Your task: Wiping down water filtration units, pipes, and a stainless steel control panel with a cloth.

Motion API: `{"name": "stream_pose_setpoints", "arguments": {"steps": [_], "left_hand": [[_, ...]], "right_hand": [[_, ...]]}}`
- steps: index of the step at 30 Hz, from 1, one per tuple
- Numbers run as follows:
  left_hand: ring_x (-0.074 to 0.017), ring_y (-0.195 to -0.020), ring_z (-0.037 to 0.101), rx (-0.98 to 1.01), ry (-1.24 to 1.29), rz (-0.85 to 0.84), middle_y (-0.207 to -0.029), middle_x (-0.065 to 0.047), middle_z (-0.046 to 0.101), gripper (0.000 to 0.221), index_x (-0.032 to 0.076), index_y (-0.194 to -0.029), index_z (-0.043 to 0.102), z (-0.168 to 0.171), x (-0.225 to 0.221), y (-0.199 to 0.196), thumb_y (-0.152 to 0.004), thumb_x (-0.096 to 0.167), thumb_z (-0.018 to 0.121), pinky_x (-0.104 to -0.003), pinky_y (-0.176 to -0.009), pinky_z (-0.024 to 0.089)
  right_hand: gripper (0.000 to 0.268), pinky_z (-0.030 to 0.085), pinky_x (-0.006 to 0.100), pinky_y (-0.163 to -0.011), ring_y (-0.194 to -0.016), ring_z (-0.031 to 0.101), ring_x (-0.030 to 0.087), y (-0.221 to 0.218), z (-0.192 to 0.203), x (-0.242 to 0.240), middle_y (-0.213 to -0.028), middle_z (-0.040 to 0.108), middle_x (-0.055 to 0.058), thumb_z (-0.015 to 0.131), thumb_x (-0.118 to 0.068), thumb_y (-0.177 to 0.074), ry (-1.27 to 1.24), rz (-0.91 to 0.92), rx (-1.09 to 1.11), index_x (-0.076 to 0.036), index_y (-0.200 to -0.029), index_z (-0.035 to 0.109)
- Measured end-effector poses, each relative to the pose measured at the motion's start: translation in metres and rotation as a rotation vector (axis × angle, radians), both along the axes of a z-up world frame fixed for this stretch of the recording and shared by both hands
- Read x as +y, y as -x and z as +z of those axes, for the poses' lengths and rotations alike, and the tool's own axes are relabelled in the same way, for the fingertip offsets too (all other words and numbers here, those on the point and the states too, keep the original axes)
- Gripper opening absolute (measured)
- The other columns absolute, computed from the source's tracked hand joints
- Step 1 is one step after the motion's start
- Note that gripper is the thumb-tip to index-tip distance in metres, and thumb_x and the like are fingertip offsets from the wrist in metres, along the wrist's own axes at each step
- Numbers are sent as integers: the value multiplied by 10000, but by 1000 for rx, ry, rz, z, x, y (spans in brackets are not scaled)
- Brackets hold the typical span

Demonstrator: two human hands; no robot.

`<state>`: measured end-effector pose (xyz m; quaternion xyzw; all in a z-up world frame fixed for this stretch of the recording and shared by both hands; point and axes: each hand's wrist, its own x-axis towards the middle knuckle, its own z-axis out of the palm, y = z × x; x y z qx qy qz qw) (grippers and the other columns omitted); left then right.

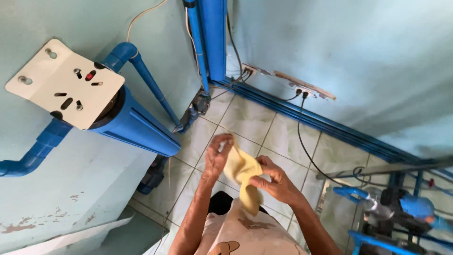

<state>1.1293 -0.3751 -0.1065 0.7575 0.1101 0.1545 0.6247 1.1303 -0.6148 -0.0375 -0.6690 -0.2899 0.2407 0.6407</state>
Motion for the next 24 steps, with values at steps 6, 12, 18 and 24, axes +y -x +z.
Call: {"name": "stream_pose_setpoints", "arguments": {"steps": [6,12,18,24], "left_hand": [[-199,-1276,586,308,1123,-463,-1397,-11,640,678,155,-1496,463,56,-39,-16,-943,545,483,-354,-1079,464],[-212,-1260,547,297,950,-349,-1383,-54,586,665,96,-1566,399,11,-39,-81,-975,286,635,-367,-1053,456],[-235,-1249,564,261,727,-127,-1340,-81,616,679,139,-1549,366,-2,1,-169,-937,233,644,-338,-1063,448],[-223,-1293,580,166,1187,-9,-1395,-62,626,561,93,-1510,473,-35,26,-234,-990,279,570,-370,-1078,446]], "right_hand": [[387,432,357,-1069,-1209,602,213,-84,-39,19,-1289,661,114,671,-109,-947,-554,-210,430,-4,-1319,655],[495,455,356,-1039,-1191,592,182,-183,-60,62,-1301,625,72,673,-82,-955,-591,-415,345,-19,-1423,525],[562,498,383,-1021,-1177,590,178,-265,-78,119,-1268,586,40,644,-25,-934,-669,-479,505,-77,-1455,439],[537,500,373,-1030,-1183,598,194,-348,-108,156,-1327,597,56,576,-29,-958,-672,-459,617,-62,-1478,448]]}}
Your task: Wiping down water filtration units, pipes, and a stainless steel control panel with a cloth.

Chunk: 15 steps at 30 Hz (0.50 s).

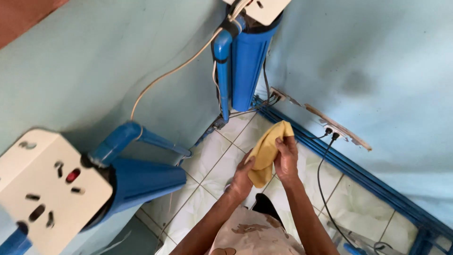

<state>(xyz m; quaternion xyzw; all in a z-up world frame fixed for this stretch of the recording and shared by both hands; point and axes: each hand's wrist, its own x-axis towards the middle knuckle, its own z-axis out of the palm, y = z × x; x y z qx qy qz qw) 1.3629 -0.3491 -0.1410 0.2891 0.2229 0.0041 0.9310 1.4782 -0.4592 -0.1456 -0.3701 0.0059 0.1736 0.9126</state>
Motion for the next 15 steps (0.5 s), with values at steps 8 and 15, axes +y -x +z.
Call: {"name": "stream_pose_setpoints", "arguments": {"steps": [8,15], "left_hand": [[-283,-1213,627,74,268,142,-1336,-101,652,450,31,-1413,536,-40,12,-125,-1000,208,559,-440,-1037,488],[-212,-1260,595,-225,44,421,-1372,-45,626,502,56,-1454,502,58,26,-236,-966,99,613,-383,-1077,475]], "right_hand": [[457,506,334,-1017,-1154,625,185,-116,8,44,-1309,635,86,487,27,-994,150,19,-110,3,-1450,518],[405,518,291,-1041,-1187,640,150,-228,75,96,-1338,653,81,547,-12,-1037,115,-99,-371,17,-1441,540]]}}
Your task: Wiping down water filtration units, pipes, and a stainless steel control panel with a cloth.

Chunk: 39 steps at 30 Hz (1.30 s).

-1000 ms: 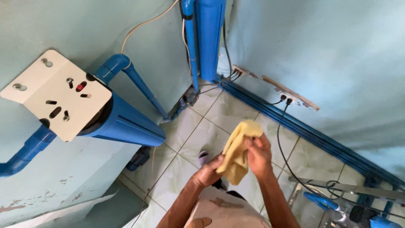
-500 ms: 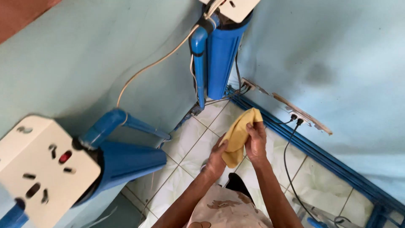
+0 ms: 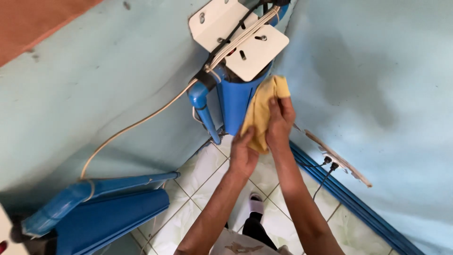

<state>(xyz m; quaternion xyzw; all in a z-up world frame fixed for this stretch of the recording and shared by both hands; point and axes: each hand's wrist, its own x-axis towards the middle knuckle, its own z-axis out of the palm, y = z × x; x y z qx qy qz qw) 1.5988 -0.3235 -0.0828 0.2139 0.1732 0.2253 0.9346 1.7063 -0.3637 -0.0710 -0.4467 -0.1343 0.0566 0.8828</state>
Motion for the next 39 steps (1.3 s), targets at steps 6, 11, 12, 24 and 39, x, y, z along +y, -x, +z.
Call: {"name": "stream_pose_setpoints", "arguments": {"steps": [6,11,12,24,39], "left_hand": [[-240,-1287,610,-42,-71,157,-1417,-120,626,536,-15,-1436,555,-99,24,-32,-900,-15,580,-348,-1111,484],[-269,-1130,643,173,134,62,-1292,-128,667,492,-12,-1403,572,-291,-13,-37,-913,27,573,-374,-955,523],[-291,-1043,648,111,219,-20,-1230,-152,673,463,-28,-1398,573,-344,28,-27,-946,73,580,-402,-868,527],[-175,-1121,677,61,-1,191,-1254,-64,683,445,25,-1349,591,-52,-12,-56,-915,-12,685,-318,-978,554],[-357,-1082,689,452,443,219,-1210,-181,669,502,-7,-1336,530,-364,17,-37,-836,-26,577,-471,-959,580]], "right_hand": [[309,513,242,-858,-972,624,83,0,-31,42,-1118,725,21,591,-39,-1031,397,-385,-242,-16,-1333,651],[161,480,275,-757,-861,571,97,-13,-168,39,-962,672,18,607,-27,-1010,484,-212,-161,-5,-1151,681],[84,443,287,-650,-723,510,95,-17,-206,34,-791,638,3,633,-33,-978,659,-104,-66,-6,-1030,692],[269,552,262,-885,-996,645,98,-35,-9,9,-1169,704,42,623,-54,-1041,-17,49,4,-3,-1305,639],[68,398,247,-642,-763,470,59,-40,-337,11,-839,547,-57,647,35,-958,455,221,15,-32,-944,655]]}}
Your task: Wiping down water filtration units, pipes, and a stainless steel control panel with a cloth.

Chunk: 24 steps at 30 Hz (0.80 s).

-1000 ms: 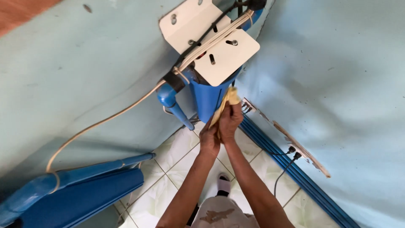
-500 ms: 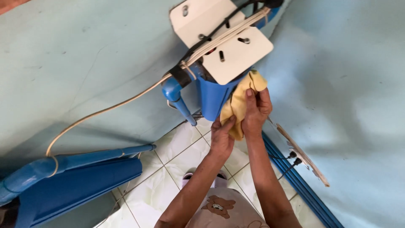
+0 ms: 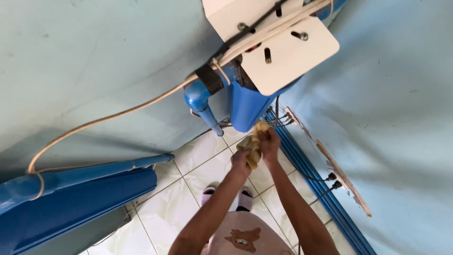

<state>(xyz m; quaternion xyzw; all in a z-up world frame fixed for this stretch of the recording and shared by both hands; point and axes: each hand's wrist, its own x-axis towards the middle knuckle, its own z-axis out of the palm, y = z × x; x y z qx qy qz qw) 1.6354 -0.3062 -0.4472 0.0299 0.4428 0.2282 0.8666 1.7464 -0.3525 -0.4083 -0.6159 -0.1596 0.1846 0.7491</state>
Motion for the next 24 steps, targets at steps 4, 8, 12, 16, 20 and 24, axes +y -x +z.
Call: {"name": "stream_pose_setpoints", "arguments": {"steps": [4,8,12,16,20,24], "left_hand": [[-313,-1108,690,-96,-165,99,-1264,-134,664,510,14,-1325,577,126,-14,-12,-821,-21,653,-427,-988,567],[-243,-1104,682,-252,-329,154,-1224,-92,693,417,19,-1291,619,257,-25,-33,-888,38,724,-380,-973,558],[-207,-1037,688,-277,-184,174,-1143,-61,711,322,40,-1219,654,219,-15,-63,-904,27,721,-352,-901,559],[-207,-1041,691,-264,-255,183,-1151,-69,707,336,25,-1214,660,182,-11,-56,-887,-18,726,-355,-926,568],[-232,-1020,700,-160,-202,164,-1134,-76,720,369,23,-1218,666,102,3,-51,-857,8,737,-378,-900,572],[-257,-962,712,71,-104,121,-1116,-85,722,391,27,-1216,667,63,3,-32,-836,14,759,-413,-860,594]], "right_hand": [[107,464,230,-722,-822,549,68,-15,143,3,-937,653,-27,625,23,-957,-186,-139,195,-15,-1031,693],[290,503,238,-868,-986,579,84,-16,279,13,-1154,647,-6,603,-54,-1045,-392,-126,-82,-19,-1333,591],[340,425,224,-888,-978,489,64,-29,289,28,-1172,597,-16,565,-171,-1151,-352,-28,-321,-4,-1446,540],[352,440,247,-979,-1047,505,69,-36,233,42,-1227,590,-19,535,-213,-1151,-389,2,-355,-8,-1437,532],[334,464,260,-983,-1084,543,86,-31,171,49,-1230,617,2,502,-202,-1129,-292,3,-270,-10,-1400,531],[280,481,270,-939,-1046,555,105,-27,100,46,-1167,616,17,506,-159,-1116,-157,54,-248,-9,-1342,573]]}}
